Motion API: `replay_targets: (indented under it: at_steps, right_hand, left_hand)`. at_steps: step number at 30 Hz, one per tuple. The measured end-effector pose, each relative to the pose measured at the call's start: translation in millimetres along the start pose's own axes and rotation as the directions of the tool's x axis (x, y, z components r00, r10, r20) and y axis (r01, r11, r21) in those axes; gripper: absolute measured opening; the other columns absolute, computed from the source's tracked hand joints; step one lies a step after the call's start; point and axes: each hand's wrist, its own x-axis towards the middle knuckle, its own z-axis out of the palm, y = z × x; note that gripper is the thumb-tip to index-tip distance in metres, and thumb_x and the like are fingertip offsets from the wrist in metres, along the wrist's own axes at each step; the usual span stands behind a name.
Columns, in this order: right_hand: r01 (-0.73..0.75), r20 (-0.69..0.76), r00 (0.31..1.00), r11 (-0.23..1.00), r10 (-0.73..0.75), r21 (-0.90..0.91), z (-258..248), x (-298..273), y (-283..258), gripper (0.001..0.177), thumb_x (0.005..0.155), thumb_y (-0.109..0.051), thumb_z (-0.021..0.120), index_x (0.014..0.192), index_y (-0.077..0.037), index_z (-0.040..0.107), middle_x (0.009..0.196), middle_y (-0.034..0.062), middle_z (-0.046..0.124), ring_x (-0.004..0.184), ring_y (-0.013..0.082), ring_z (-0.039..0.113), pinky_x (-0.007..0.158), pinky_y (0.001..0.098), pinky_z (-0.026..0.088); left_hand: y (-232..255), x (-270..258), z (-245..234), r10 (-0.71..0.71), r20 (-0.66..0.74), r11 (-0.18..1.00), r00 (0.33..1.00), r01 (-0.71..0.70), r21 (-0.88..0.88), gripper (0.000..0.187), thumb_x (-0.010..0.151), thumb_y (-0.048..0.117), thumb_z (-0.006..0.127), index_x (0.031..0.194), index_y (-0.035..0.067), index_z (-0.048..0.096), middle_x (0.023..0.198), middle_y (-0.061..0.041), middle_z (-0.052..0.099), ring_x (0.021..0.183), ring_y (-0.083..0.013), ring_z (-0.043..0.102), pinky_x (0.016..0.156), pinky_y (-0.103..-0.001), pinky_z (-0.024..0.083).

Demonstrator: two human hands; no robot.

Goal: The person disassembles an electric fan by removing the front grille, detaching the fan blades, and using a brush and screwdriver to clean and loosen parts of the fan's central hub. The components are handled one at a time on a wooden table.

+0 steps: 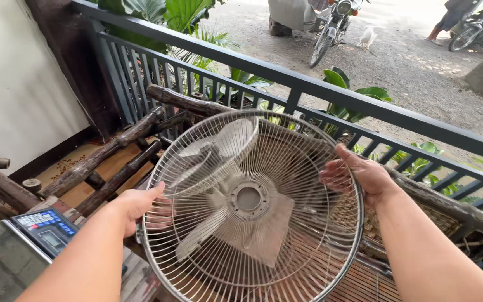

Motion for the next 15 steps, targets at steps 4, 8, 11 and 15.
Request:
replay_targets:
  at_steps: [4,8,11,15]
  right_hand:
    - [0.077,0.063,0.992,0.903,-0.113,0.423,-30,-10,9,0.075,0.092,-0.065,0.047,0.123,0.003,0.060,0.119,0.0219,0.069,0.115,0.0312,0.069,0.099,0.0457,0.053]
    - [0.084,0.025,0.995,0.929,-0.100,0.362,-46,-16,13,0.077,0.093,-0.066,0.046,0.127,0.003,0.055,0.118,0.0225,0.066,0.118,0.0354,0.064,0.106,0.0511,0.051]
    - [0.075,-0.014,0.997,0.899,-0.076,0.431,-52,-29,24,0.075,0.095,-0.062,0.052,0.127,0.006,0.055,0.118,0.0240,0.066,0.117,0.0357,0.065,0.106,0.0507,0.052]
    - [-0.044,0.027,0.999,0.868,0.035,0.494,-48,-49,44,0.058,0.095,-0.042,0.062,0.127,0.007,0.058,0.119,0.0277,0.067,0.114,0.0370,0.069,0.097,0.0491,0.053]
  left_hand:
    - [-1,-13,35,0.166,-0.001,0.973,0.986,-0.163,-0.163,0.053,0.103,0.049,0.051,0.105,-0.002,0.065,0.098,-0.020,0.076,0.083,-0.0312,0.074,0.073,-0.045,0.062]
    - [4,-25,77,0.253,-0.071,0.925,0.965,-0.262,-0.276,0.052,0.104,0.048,0.050,0.103,-0.002,0.065,0.094,-0.019,0.074,0.080,-0.0304,0.071,0.070,-0.043,0.061]
    - [10,-42,100,0.304,-0.146,0.879,0.941,-0.337,-0.338,0.051,0.104,0.047,0.051,0.103,-0.002,0.064,0.092,-0.018,0.073,0.079,-0.0261,0.073,0.070,-0.041,0.063]
    - [20,-58,134,0.298,-0.186,0.811,0.936,-0.351,-0.468,0.052,0.104,0.048,0.051,0.105,-0.002,0.064,0.090,-0.018,0.072,0.074,-0.0272,0.069,0.068,-0.042,0.059]
